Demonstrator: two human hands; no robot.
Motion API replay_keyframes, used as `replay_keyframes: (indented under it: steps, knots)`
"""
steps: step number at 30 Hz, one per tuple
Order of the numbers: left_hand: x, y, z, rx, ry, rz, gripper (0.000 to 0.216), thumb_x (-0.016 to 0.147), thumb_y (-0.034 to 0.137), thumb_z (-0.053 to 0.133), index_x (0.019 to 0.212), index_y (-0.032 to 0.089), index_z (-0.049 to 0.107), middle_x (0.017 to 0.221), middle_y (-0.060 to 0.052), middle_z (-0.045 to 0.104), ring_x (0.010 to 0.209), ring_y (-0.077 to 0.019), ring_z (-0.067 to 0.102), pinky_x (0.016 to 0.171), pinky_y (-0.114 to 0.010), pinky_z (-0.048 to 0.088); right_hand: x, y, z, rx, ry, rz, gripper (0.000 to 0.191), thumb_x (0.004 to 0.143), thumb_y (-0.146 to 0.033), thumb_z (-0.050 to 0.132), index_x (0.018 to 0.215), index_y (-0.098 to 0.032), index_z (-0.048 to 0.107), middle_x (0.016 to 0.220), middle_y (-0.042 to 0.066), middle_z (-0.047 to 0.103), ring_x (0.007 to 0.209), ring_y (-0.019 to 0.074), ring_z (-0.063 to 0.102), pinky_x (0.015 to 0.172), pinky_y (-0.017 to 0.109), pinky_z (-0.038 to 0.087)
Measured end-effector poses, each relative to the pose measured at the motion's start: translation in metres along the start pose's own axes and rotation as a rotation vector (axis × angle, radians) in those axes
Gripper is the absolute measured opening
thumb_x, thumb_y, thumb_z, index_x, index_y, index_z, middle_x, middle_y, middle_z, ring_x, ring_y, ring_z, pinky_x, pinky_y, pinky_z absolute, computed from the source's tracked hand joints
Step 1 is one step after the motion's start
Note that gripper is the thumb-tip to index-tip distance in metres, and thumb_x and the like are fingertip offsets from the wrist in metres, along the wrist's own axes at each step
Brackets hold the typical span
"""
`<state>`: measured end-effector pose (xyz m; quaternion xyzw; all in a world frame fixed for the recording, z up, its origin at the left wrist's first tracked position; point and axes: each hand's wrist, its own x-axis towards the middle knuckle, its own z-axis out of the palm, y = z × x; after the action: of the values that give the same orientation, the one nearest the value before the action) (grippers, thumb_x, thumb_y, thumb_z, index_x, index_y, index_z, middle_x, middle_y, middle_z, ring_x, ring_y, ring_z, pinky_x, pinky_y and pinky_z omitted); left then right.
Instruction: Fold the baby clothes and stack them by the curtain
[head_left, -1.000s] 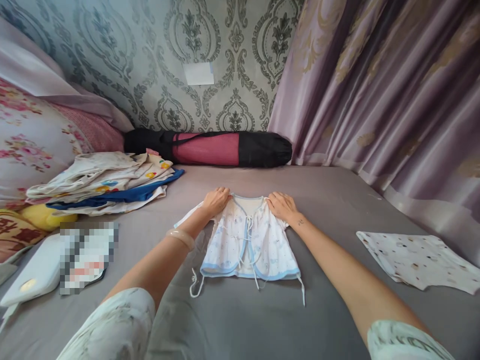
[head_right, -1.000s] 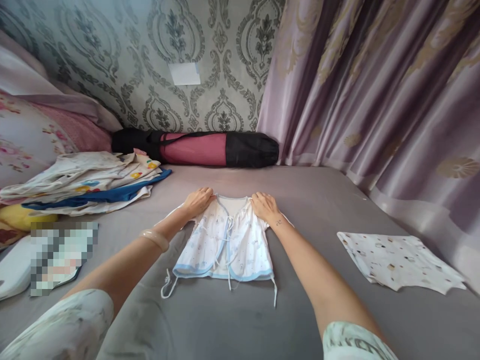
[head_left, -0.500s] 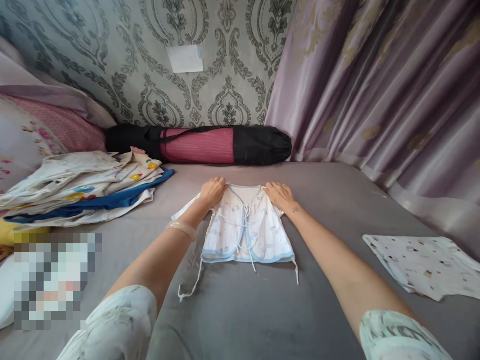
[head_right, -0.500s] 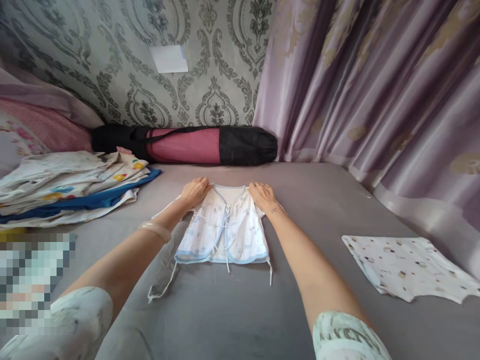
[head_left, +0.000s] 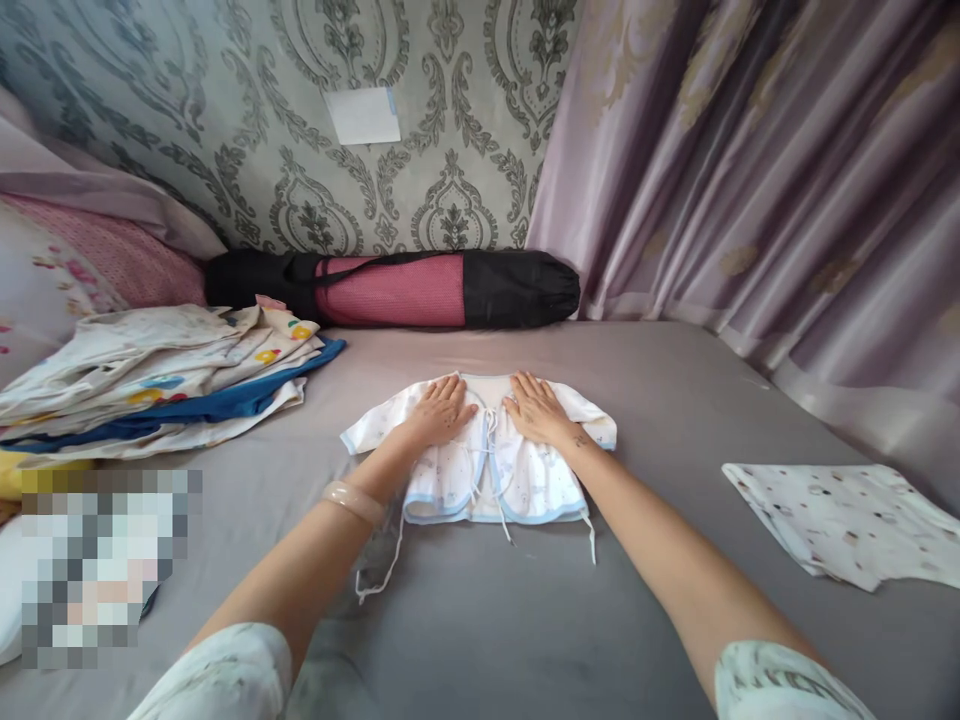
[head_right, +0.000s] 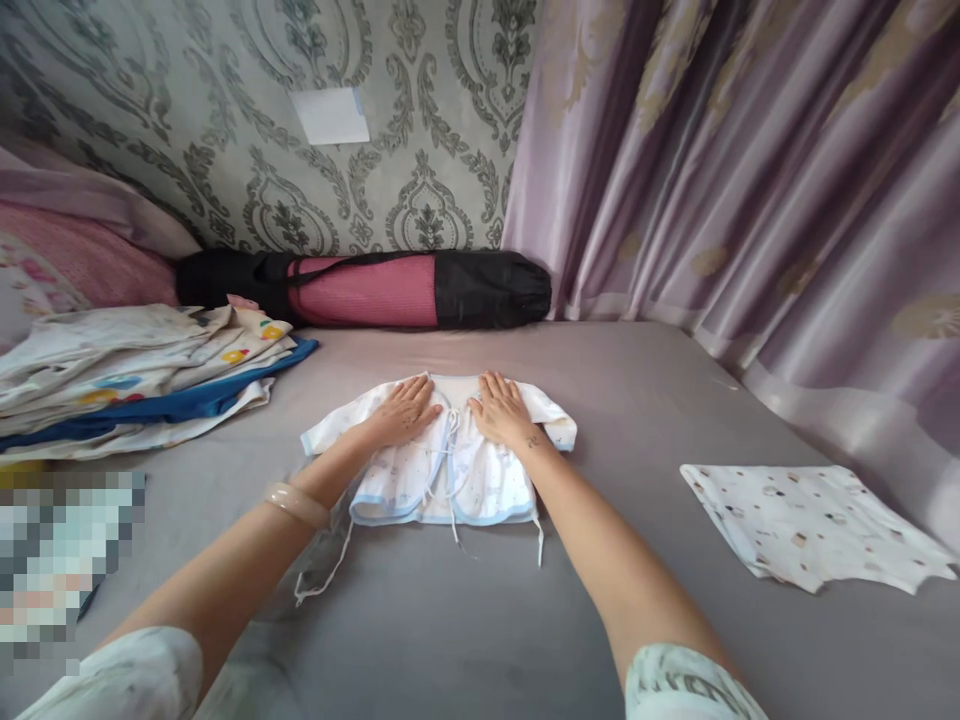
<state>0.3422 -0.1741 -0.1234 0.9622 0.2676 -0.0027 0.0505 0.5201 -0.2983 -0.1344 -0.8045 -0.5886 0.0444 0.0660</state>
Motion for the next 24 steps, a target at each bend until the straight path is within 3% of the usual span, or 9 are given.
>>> replay_keyframes:
  steps: [4,7,9,12,14,17,20,24]
  knots:
    - [0.000,-0.001,0.008,0.023,0.014,-0.003,0.062,0.099,0.046,0.024,0.147,0.008,0.028,0.157,-0.019,0.022,0.146,-0.0288,0.017,0.117,-0.043,0.015,0.004,-0.001,0.000,0.033,-0.003,0.005,0.062,0.098,-0.043,0.024,0.150,-0.008,0.029,0.158,0.014,0.020,0.146,0.0264,0.014,0.118,0.045,0.009]
    - [0.002,-0.003,0.002,0.009,-0.050,-0.007,0.063,0.099,0.048,0.022,0.148,0.009,0.025,0.157,-0.019,0.020,0.146,-0.0292,0.016,0.116,-0.044,0.016,0.005,0.005,-0.018,0.196,-0.016,0.023,0.058,0.099,-0.042,0.025,0.148,-0.012,0.033,0.157,0.012,0.026,0.145,0.0224,0.020,0.117,0.040,0.016]
    - [0.002,-0.002,-0.004,0.004,-0.079,-0.013,0.064,0.098,0.049,0.025,0.148,0.008,0.025,0.157,-0.020,0.020,0.146,-0.0304,0.016,0.116,-0.046,0.017,0.000,0.018,-0.035,0.349,0.091,0.080,0.054,0.099,-0.038,0.025,0.145,-0.013,0.038,0.152,0.012,0.037,0.140,0.0181,0.033,0.113,0.032,0.027]
    - [0.002,0.007,-0.012,0.017,-0.018,-0.014,0.060,0.097,0.042,0.033,0.147,0.008,0.027,0.156,-0.022,0.022,0.146,-0.0312,0.016,0.115,-0.049,0.016,-0.023,0.051,-0.054,0.445,0.266,0.296,0.049,0.094,-0.036,0.042,0.136,-0.012,0.048,0.132,0.014,0.059,0.121,0.0191,0.055,0.100,0.029,0.041]
    - [0.003,0.020,-0.014,0.000,0.046,0.012,0.055,0.097,0.036,0.035,0.146,0.011,0.029,0.155,-0.020,0.025,0.146,-0.0298,0.018,0.116,-0.050,0.017,-0.045,0.075,-0.059,0.441,0.214,0.474,0.051,0.088,-0.042,0.054,0.129,-0.011,0.054,0.116,0.014,0.067,0.104,0.0215,0.064,0.088,0.029,0.047]
    - [0.009,0.048,-0.013,-0.072,0.081,0.102,0.048,0.097,0.029,0.033,0.143,0.014,0.034,0.152,-0.017,0.034,0.144,-0.0262,0.026,0.116,-0.046,0.021,-0.074,0.095,-0.057,0.453,0.057,0.616,0.061,0.079,-0.047,0.065,0.126,-0.009,0.056,0.108,0.016,0.069,0.089,0.0211,0.067,0.072,0.027,0.049]
    - [0.018,0.079,-0.009,-0.114,0.047,0.195,0.042,0.096,0.025,0.037,0.136,0.013,0.042,0.146,-0.017,0.042,0.138,-0.0246,0.036,0.114,-0.041,0.028,-0.085,0.097,-0.049,0.507,-0.025,0.628,0.065,0.076,-0.049,0.068,0.125,-0.008,0.056,0.100,0.015,0.071,0.077,0.0198,0.067,0.061,0.025,0.048]
    - [0.028,0.106,0.001,-0.132,0.051,0.210,0.036,0.096,0.027,0.039,0.127,0.012,0.051,0.135,-0.018,0.051,0.132,-0.0254,0.043,0.111,-0.039,0.034,-0.078,0.092,-0.036,0.480,0.030,0.577,0.059,0.070,-0.043,0.073,0.118,-0.012,0.060,0.098,0.012,0.071,0.075,0.0191,0.067,0.059,0.024,0.046]
